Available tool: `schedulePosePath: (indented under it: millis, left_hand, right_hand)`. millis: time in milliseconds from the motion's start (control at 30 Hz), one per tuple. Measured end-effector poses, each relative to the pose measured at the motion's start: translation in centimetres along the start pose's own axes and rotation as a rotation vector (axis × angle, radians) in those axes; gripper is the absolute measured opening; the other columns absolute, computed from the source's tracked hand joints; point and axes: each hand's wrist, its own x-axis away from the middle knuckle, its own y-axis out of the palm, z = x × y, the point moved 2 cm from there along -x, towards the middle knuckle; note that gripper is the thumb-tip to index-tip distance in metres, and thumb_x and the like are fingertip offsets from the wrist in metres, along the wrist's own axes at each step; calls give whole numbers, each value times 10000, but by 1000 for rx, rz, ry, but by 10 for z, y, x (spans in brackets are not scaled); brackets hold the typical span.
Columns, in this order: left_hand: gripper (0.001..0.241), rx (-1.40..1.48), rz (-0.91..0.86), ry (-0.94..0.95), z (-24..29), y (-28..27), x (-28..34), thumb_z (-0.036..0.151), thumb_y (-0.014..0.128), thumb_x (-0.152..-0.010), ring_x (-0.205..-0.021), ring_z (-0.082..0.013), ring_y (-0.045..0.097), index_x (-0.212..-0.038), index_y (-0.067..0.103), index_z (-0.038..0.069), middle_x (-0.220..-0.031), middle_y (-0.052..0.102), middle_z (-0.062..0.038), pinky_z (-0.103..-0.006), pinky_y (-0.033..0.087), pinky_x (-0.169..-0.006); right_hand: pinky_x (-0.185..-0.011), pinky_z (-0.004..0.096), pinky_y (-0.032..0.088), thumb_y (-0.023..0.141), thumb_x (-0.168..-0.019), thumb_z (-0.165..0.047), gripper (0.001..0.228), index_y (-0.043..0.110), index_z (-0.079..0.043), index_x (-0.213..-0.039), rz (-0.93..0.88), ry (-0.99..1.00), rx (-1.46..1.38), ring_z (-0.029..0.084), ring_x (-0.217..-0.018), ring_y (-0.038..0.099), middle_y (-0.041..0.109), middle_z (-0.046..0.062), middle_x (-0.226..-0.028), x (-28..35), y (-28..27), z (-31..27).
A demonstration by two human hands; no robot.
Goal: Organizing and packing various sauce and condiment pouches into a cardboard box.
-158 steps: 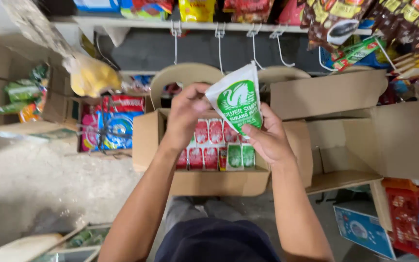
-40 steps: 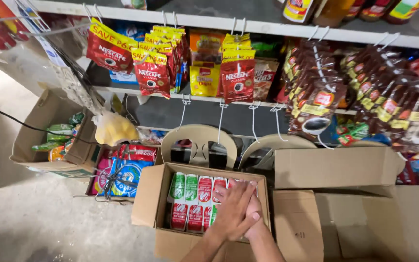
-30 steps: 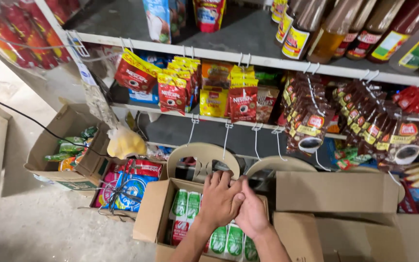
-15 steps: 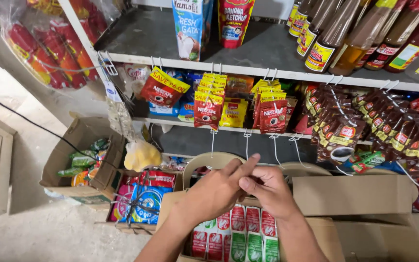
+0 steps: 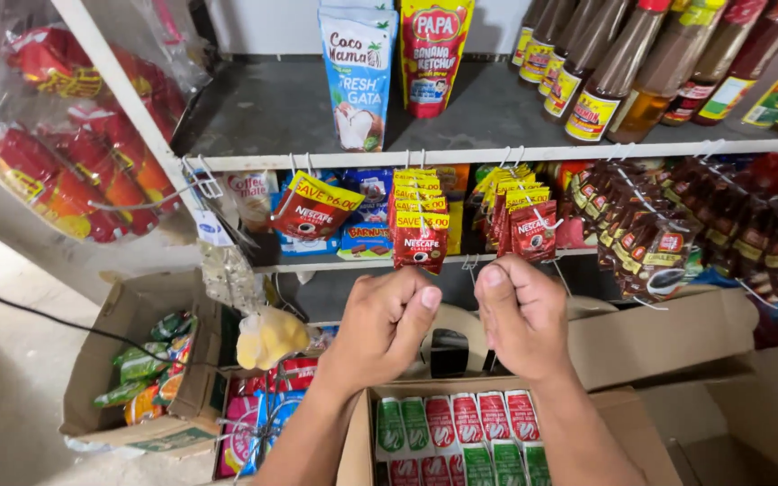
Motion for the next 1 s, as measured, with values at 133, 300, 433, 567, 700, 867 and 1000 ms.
schedulePosePath:
  millis: [133,300,433,567,700,867,1000]
  left_hand:
    - [415,17,43,68,-12,3,-1,105,648,-1023,-486,-226,397,-689,414,27,-581,397,-89,-369,328,-508]
    - [203,36,3,104,6,-4,-10,74,680,-975,-579,-229,542,-788,610,36,-679,561,-73,-350,436,-575]
    - [104,-92,117,260,14,-5,-10,19,683,-924,-919,-245,762,-986,743,76,-969,764,-75,-341,592,-860]
    - [67,-110,187,214,16,-14,-9,50,772,-892,-905,-216,786,-954,767,77,-959,783,-72,-309,613,-808]
    - [136,-163,416,99,17,-23,1,134,890,-821,-759,-176,764,-841,766,82,-803,769,-36,-307,594,-712]
    - [174,-277,474,115,23,-13,7,181,641,-1060,-1099,-240,770,-1185,732,100,-1144,774,-103,-330,614,-950]
    - [656,-771,188,104,15,3,4,372,644,-896,-1466,-446,360,-1488,505,125,-1567,395,-236,-570,221,-1194]
  right_hand:
    - [-381,229,367,539,-1097,-195,382,449,-75,-745,6,-18,-78,51,-413,459,464,-35,-551,-2,15,-5]
    - [-410,225,351,523,-1115,-198,439,552,-29,-711,-6,25,-70,74,-429,483,566,26,-552,-4,18,2]
    - [-596,270,497,601,-1079,-81,278,605,13,-817,18,51,-445,103,-692,593,658,65,-802,-12,19,31]
    - [-540,309,565,645,-858,45,47,667,5,-854,57,149,-470,155,-674,679,728,95,-848,-13,31,48]
    - [-549,314,540,720,-908,61,69,665,33,-878,-56,199,-437,168,-707,678,734,131,-870,-5,48,78]
    - [-855,386,554,689,-1110,-232,347,672,103,-1199,-149,267,-616,211,-976,657,676,176,-1129,-13,79,37]
    - [-1203,459,381,460,-1015,-581,824,382,53,-1535,-424,380,-1034,331,-1401,541,479,232,-1552,-23,78,-55]
